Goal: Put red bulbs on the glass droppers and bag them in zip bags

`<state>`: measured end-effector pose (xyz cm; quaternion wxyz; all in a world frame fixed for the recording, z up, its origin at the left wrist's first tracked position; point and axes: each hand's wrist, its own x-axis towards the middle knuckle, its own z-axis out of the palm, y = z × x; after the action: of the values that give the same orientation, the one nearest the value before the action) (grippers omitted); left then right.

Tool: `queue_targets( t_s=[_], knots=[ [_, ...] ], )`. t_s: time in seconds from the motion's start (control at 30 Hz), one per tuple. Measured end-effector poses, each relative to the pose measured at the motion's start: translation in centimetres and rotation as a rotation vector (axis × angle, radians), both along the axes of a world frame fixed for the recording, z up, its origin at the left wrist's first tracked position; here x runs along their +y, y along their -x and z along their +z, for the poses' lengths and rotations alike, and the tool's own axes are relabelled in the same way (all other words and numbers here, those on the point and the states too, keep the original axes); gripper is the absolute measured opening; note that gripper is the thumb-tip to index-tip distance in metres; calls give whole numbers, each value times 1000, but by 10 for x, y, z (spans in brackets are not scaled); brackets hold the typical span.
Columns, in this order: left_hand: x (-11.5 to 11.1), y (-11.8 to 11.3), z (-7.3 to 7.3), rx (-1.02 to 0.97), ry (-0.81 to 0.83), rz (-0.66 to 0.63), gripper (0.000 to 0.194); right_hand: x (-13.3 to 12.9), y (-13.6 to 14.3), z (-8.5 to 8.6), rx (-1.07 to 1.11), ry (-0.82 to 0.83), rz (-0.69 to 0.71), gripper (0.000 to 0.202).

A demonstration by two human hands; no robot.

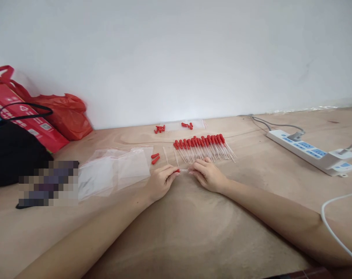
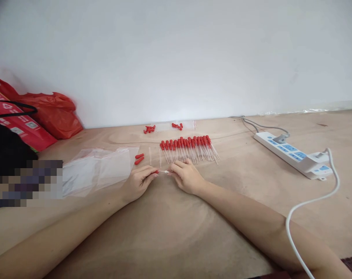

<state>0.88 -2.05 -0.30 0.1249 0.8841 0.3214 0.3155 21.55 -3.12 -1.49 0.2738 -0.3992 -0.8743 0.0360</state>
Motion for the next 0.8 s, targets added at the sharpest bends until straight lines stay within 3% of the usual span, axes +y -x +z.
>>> queue_targets(
  t_s=[0.43, 0.63, 0.8],
  knots=[
    [-2, 1, -4, 179, -112, -32, 23, -3, 0, 10, -153, -130, -4, 25],
    [-1, 0, -6, 187, -192, -86, 24, -3, 3, 6, -86, -246, 29, 28],
    [-4, -2, -1, 227, -179, -119, 25, -4, 10, 4, -43, -250, 52, 30]
  ],
)
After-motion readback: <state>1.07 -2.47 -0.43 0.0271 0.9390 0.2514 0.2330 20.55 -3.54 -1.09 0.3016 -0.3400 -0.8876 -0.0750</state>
